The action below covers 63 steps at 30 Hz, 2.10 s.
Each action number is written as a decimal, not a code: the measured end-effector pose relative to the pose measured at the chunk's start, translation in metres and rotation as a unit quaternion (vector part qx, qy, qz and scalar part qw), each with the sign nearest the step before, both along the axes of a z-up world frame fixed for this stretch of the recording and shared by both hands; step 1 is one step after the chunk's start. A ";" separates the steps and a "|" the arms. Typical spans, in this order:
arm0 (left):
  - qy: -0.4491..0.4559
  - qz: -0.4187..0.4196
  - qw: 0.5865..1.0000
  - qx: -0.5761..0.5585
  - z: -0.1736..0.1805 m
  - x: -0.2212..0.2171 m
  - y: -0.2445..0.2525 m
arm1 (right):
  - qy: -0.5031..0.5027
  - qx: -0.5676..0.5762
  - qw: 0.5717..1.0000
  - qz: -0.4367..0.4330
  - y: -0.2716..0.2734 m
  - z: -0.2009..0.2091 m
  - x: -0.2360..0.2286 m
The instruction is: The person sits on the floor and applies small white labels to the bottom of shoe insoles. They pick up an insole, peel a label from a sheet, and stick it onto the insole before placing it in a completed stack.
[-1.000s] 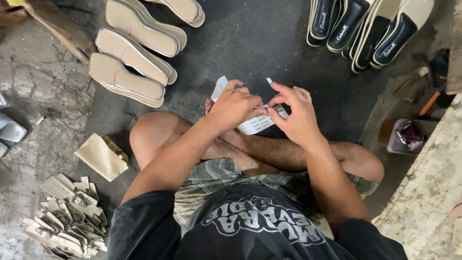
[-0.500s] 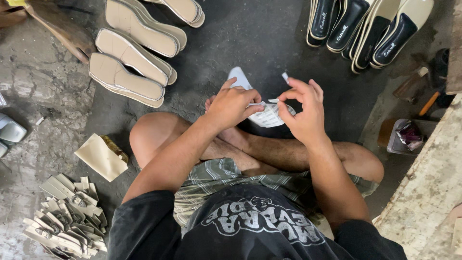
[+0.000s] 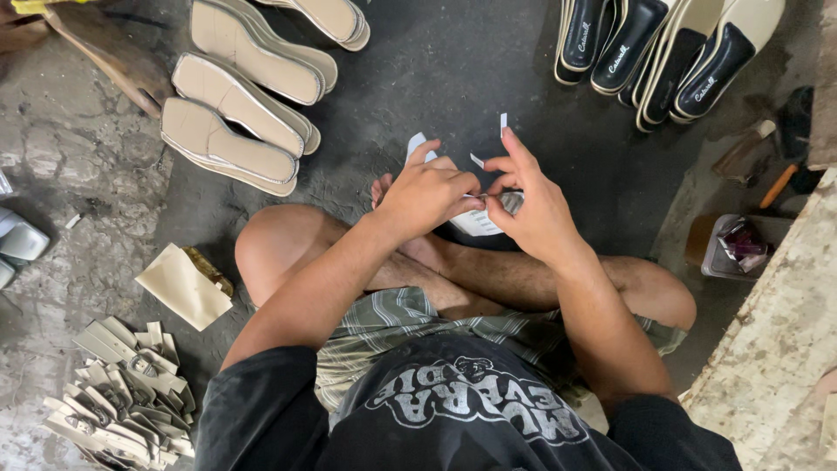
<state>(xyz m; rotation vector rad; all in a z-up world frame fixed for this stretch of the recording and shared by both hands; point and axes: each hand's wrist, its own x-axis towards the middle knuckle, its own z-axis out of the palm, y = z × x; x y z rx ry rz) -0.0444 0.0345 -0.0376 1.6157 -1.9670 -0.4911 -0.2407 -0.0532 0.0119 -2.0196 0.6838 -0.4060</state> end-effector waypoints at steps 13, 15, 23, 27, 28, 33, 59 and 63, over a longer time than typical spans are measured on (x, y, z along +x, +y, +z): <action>-0.012 0.019 0.995 0.093 -0.004 0.002 -0.004 | -0.046 -0.086 0.995 -0.028 -0.002 -0.003 -0.004; -0.008 0.007 0.997 0.073 -0.007 0.001 -0.003 | -0.070 -0.050 0.996 -0.018 0.001 -0.004 -0.002; -0.020 -0.007 1.000 0.018 -0.014 -0.001 0.000 | -0.070 -0.024 0.997 0.012 0.002 -0.009 0.004; -0.020 -0.016 1.000 0.003 -0.014 -0.001 0.000 | -0.066 -0.013 0.998 0.005 0.003 -0.010 0.004; -0.020 -0.019 1.000 0.007 -0.014 -0.001 -0.001 | -0.067 -0.004 0.998 0.001 0.002 -0.009 0.004; -0.084 -0.027 0.992 0.086 -0.008 -0.006 0.001 | -0.065 0.026 0.997 -0.016 0.003 -0.007 0.001; 0.101 0.665 0.634 0.381 -0.127 0.277 0.106 | -0.089 -0.022 0.978 -0.189 -0.029 -0.099 -0.049; 0.048 0.686 0.609 0.394 -0.126 0.275 0.106 | -0.074 -0.028 0.980 -0.183 -0.030 -0.098 -0.050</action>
